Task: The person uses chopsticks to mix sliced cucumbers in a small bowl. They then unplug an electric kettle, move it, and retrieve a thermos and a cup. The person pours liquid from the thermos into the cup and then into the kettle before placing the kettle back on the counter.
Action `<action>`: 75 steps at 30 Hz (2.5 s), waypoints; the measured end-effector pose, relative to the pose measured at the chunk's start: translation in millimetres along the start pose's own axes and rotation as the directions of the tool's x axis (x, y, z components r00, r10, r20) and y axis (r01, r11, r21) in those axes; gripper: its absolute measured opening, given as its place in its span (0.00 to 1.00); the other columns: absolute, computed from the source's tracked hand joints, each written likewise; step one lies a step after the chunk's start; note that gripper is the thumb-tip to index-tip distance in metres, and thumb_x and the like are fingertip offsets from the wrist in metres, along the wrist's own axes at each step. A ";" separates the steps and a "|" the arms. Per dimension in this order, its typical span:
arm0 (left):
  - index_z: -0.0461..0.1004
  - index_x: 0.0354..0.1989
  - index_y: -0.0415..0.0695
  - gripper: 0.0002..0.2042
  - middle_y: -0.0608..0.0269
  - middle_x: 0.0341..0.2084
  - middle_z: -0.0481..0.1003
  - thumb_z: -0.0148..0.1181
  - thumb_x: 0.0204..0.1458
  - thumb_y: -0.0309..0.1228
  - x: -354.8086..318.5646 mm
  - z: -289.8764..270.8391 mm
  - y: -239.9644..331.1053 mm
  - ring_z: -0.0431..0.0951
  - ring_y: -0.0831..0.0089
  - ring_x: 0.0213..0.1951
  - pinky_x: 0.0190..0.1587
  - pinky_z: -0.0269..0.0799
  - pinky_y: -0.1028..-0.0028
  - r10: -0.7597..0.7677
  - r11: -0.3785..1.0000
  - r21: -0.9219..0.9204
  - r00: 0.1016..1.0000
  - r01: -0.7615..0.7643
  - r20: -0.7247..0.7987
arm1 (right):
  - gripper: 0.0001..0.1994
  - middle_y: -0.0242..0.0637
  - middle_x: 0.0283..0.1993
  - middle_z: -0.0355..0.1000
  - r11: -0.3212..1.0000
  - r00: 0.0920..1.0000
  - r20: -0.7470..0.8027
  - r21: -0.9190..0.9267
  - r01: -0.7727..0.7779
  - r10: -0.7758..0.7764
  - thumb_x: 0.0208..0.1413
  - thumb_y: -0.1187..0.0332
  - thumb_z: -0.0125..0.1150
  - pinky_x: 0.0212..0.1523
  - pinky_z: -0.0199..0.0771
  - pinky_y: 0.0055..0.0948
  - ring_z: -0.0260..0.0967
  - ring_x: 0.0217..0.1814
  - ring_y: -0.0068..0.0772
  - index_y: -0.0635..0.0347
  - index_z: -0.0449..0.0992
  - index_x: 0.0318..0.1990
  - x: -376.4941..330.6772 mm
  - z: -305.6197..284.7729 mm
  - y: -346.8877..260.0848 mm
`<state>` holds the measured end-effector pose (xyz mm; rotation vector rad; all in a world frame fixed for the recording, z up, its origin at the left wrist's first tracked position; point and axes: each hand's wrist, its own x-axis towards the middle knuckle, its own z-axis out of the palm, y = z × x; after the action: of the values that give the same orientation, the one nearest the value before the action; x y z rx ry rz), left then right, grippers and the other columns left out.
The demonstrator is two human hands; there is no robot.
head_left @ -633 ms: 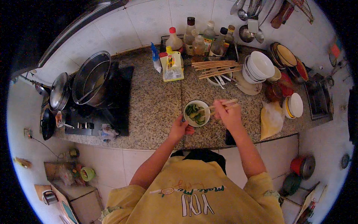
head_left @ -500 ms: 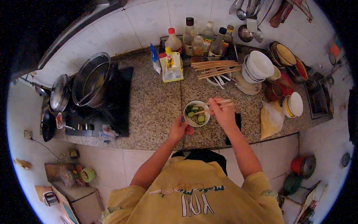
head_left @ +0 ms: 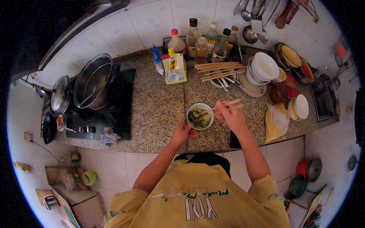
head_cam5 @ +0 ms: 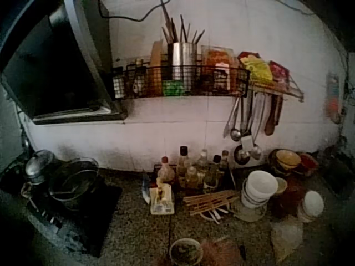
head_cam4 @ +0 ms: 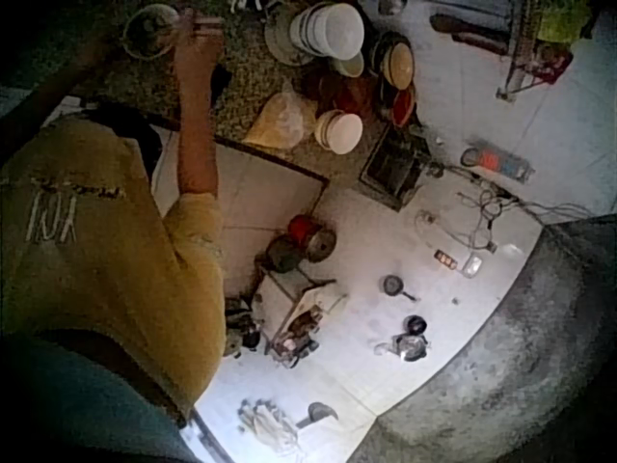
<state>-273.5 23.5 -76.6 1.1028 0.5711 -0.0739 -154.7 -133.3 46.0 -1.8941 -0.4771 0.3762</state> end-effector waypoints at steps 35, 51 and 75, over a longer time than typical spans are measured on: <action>0.47 0.54 0.38 0.20 0.52 0.23 0.70 0.39 0.52 0.24 0.5 1.8 3.6 0.74 0.65 0.22 0.25 0.75 0.68 -0.002 1.000 0.027 1.000 0.002 -0.028 | 0.11 0.40 0.27 0.72 0.999 0.999 -0.040 0.003 0.032 -0.032 0.49 0.64 0.52 0.27 0.70 0.24 0.70 0.23 0.27 0.65 0.73 0.31 -4.1 -1.0 31.7; 0.66 0.35 0.34 0.10 0.52 0.18 0.72 0.44 0.44 0.24 49.4 -54.1 -6.0 0.74 0.68 0.15 0.17 0.70 0.71 0.330 0.648 0.745 0.940 -0.160 -0.085 | 0.10 0.39 0.28 0.71 0.950 0.953 -0.073 -0.132 0.283 -0.294 0.49 0.66 0.55 0.25 0.68 0.23 0.69 0.27 0.25 0.66 0.73 0.28 9.9 18.9 25.5; 0.58 0.47 0.35 0.15 0.56 0.16 0.70 0.37 0.49 0.22 26.6 -48.4 36.5 0.73 0.71 0.16 0.18 0.73 0.72 0.156 0.941 0.312 0.986 -0.132 -0.054 | 0.10 0.36 0.25 0.70 0.983 0.992 0.048 -0.138 0.123 -0.118 0.48 0.65 0.53 0.29 0.66 0.28 0.68 0.28 0.30 0.64 0.72 0.31 31.7 45.5 -14.5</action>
<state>-258.0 87.9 -74.8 1.4547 0.5583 0.0086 -150.9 -76.2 42.3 -1.9854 -0.6565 0.3067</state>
